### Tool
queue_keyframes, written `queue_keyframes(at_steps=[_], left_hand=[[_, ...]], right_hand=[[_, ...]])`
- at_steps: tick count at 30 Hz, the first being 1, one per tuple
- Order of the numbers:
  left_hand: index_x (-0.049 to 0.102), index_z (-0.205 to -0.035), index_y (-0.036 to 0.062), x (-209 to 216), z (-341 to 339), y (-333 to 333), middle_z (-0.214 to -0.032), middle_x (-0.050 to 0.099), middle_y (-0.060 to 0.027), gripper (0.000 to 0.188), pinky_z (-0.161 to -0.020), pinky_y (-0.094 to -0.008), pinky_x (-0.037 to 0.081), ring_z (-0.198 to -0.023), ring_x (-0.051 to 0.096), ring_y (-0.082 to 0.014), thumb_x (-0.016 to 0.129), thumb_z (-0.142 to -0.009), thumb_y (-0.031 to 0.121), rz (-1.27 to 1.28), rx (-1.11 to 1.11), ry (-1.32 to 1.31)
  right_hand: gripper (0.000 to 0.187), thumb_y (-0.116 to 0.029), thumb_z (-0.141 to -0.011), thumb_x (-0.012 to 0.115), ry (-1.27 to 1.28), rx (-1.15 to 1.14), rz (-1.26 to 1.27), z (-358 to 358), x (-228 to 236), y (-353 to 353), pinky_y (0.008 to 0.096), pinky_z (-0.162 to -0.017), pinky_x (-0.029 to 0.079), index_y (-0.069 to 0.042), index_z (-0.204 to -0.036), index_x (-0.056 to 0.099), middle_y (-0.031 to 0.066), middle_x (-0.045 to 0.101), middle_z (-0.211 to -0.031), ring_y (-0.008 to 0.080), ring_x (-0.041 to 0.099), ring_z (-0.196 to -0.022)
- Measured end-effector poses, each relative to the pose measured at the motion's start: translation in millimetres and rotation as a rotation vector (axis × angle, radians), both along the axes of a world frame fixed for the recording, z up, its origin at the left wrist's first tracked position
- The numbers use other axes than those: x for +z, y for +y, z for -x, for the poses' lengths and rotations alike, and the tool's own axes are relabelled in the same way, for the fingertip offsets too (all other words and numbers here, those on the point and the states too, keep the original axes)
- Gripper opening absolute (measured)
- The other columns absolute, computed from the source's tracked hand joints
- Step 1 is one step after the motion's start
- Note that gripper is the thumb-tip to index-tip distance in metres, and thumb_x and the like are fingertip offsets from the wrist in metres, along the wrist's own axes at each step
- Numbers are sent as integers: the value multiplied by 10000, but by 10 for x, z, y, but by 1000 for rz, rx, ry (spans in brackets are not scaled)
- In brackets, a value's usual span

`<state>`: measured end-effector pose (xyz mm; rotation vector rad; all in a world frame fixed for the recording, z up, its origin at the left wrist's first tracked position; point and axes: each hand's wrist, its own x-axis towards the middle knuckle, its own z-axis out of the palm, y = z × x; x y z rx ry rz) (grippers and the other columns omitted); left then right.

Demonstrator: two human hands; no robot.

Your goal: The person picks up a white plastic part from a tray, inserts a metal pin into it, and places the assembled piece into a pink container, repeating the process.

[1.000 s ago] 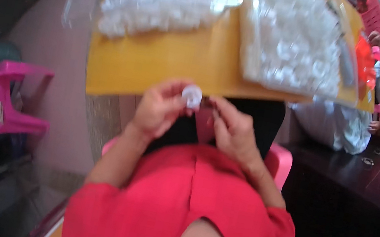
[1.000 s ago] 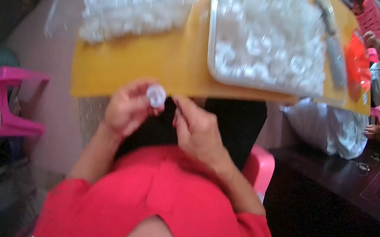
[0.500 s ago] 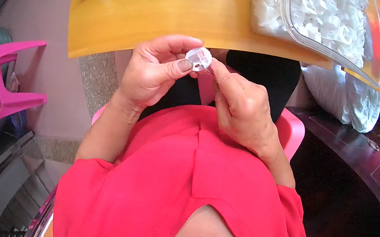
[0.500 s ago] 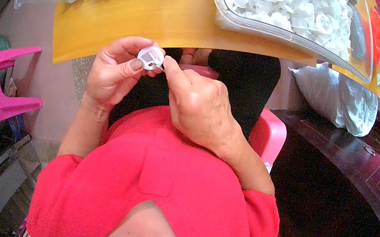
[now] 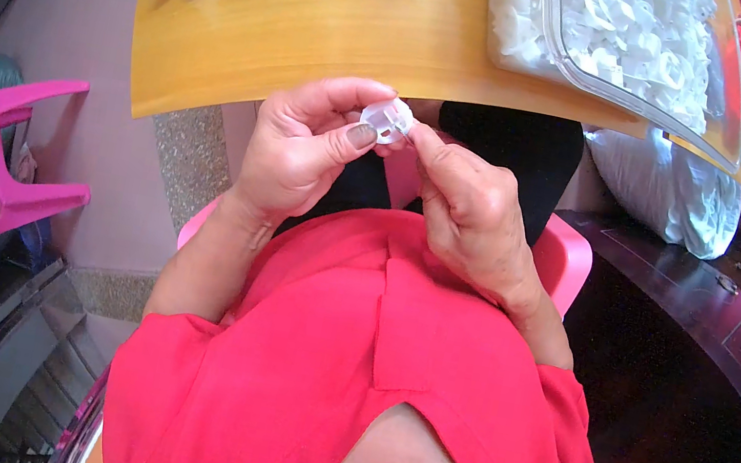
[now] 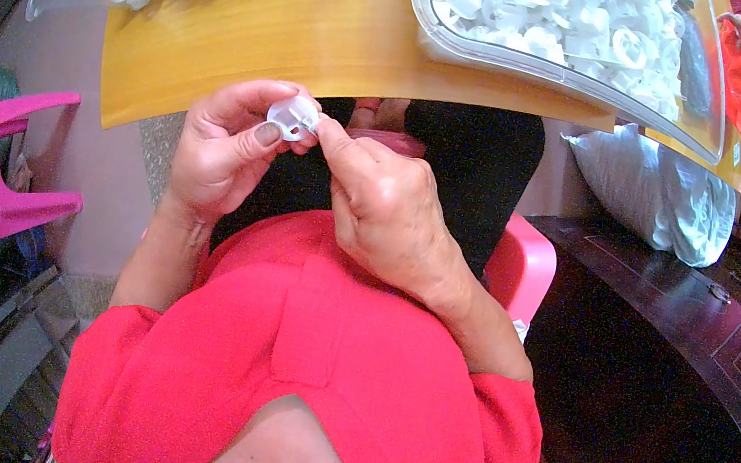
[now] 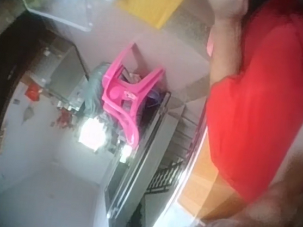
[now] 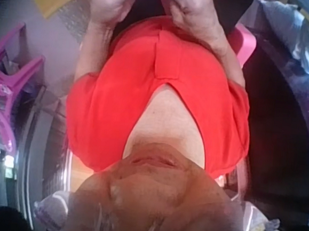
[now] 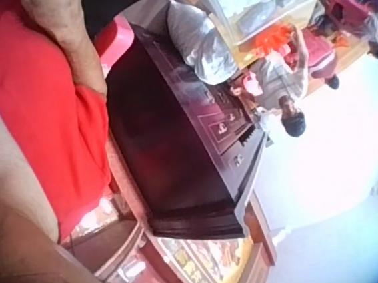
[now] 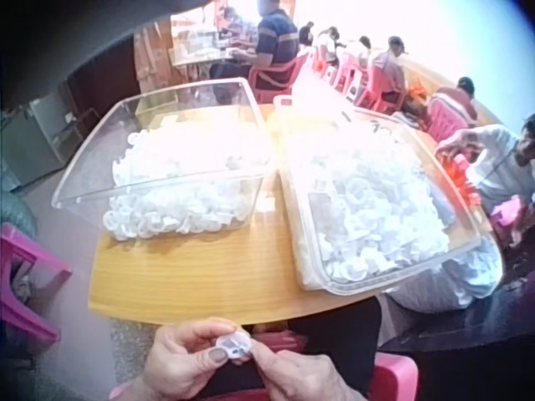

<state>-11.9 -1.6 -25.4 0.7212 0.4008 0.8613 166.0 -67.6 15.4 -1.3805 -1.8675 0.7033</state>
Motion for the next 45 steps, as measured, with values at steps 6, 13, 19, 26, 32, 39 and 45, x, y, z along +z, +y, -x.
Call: queue_keyframes(at_steps=[6, 13, 19, 26, 32, 39, 45], left_hand=[[560, -1163, -45, -18, -28, -40, -1051, 635, -168, 296, -864, -333, 514, -940, 632, -218, 578, -868, -34, -13, 32, -29], [550, -1180, -38, -30, -47, -83, -1049, 633, -170, 319, -838, -334, 515, -925, 628, -224, 594, -866, -3, 24, 63, 48], [546, -1197, -15, -9, -62, -100, -1045, 632, -171, 341, -823, -345, 516, -925, 627, -243, 606, -863, 24, 36, 84, 97], [544, -1199, -12, -3, -76, -95, -1050, 633, -165, 346, -825, -348, 519, -923, 629, -240, 609, -861, 20, 55, 92, 93], [543, -1171, -56, 12, -91, -100, -1037, 639, -172, 328, -854, -327, 523, -928, 636, -215, 604, -849, -43, 80, 103, 44], [583, -1124, -48, 21, -108, -123, -1059, 626, -140, 290, -880, -319, 508, -959, 623, -198, 615, -836, -64, -42, 122, 156], [619, -1087, -24, -17, -88, -102, -1098, 595, -120, 268, -879, -297, 493, -992, 592, -180, 620, -826, -82, -218, 112, 200]], right_hand=[[395, 83, -757, 526, 128, -44, 63, 19, 16, 0, 393, -577, 474, 36, -1148, 554, 202, 573, -733, 350, 607, -662], [344, 65, -772, 521, 201, -95, 209, 19, 12, -3, 396, -599, 479, 31, -1109, 576, 212, 585, -747, 352, 612, -681], [430, 60, -741, 544, -193, -119, 84, 38, 59, -42, 400, -571, 495, 28, -1170, 538, 175, 581, -744, 337, 606, -662], [511, 83, -713, 555, -316, -118, 73, 39, 88, -55, 399, -548, 487, 15, -1217, 515, 147, 552, -731, 320, 585, -633], [519, 85, -703, 548, -320, -104, 82, 43, 74, -48, 399, -546, 489, 24, -1217, 509, 153, 558, -747, 321, 590, -643], [411, -33, -752, 554, -331, -72, 40, 12, 62, -41, 393, -527, 497, 63, -1150, 529, 157, 567, -705, 307, 607, -601], [305, -27, -742, 548, -303, -42, 78, -21, 98, -17, 414, -545, 501, 40, -1039, 553, 171, 585, -687, 338, 613, -611]])
